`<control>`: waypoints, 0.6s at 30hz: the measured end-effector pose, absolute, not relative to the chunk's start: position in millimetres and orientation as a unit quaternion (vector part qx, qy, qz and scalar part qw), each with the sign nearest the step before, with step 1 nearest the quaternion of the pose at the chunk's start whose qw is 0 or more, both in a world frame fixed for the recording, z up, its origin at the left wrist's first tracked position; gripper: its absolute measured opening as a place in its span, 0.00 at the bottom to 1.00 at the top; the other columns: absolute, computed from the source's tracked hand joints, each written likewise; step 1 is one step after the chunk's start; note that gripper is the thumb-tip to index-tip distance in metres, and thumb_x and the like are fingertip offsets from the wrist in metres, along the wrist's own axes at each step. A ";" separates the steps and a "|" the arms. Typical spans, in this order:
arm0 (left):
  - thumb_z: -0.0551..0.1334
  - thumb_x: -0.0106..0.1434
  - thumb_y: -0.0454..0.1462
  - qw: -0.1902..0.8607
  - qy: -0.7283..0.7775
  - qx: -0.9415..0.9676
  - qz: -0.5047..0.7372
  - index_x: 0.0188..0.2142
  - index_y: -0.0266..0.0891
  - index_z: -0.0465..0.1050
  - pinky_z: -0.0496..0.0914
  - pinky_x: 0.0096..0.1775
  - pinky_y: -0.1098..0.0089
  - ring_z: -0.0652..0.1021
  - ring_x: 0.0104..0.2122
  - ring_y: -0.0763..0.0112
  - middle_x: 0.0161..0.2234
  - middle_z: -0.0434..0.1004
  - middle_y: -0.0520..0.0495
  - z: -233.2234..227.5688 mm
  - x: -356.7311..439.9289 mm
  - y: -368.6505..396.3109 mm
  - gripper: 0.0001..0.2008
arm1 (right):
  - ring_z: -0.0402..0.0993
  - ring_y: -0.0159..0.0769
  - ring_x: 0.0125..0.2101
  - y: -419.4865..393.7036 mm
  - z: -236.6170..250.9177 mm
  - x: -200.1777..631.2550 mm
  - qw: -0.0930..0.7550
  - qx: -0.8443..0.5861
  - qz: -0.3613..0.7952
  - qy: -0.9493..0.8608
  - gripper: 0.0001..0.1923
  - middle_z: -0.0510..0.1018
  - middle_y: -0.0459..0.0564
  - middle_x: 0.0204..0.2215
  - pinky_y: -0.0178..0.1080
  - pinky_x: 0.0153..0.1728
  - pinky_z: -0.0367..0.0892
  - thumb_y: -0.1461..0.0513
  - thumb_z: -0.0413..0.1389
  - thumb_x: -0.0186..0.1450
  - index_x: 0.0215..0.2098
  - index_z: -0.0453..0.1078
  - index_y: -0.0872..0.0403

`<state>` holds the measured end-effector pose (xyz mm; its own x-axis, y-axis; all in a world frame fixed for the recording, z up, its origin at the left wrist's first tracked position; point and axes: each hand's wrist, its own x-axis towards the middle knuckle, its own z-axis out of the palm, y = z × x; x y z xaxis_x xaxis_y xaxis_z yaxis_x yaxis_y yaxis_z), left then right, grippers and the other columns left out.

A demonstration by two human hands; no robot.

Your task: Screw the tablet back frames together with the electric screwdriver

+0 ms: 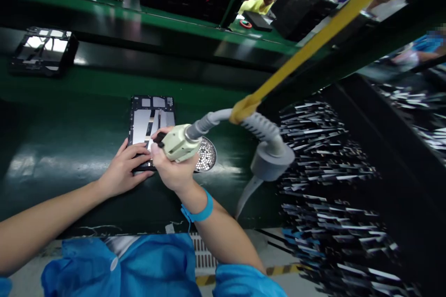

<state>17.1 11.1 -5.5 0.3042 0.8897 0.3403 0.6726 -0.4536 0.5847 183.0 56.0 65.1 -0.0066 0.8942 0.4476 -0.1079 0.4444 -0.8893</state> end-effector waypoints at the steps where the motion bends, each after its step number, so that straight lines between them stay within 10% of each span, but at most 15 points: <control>1: 0.70 0.64 0.39 0.168 0.493 0.790 0.322 0.51 0.43 0.78 0.50 0.69 0.37 0.74 0.61 0.51 0.52 0.80 0.43 -5.5 17.3 11.2 0.15 | 0.77 0.31 0.27 55.4 62.0 180.1 0.615 -0.334 0.411 -0.584 0.12 0.78 0.47 0.38 0.39 0.28 0.78 0.62 0.63 0.64 0.46 0.71 0.49; 18: 0.66 0.66 0.37 0.171 0.498 0.789 0.316 0.52 0.45 0.78 0.49 0.70 0.37 0.74 0.62 0.52 0.56 0.78 0.41 -5.0 18.3 12.2 0.15 | 0.80 0.35 0.32 49.5 45.3 176.0 0.587 -0.349 0.423 -0.596 0.13 0.78 0.46 0.35 0.42 0.35 0.80 0.64 0.64 0.62 0.45 0.72 0.50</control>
<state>18.3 12.2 -5.0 0.3042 0.8938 0.3296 0.6778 -0.4462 0.5844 176.0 49.5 45.3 -0.0680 0.9124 0.4036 -0.0807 0.3982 -0.9137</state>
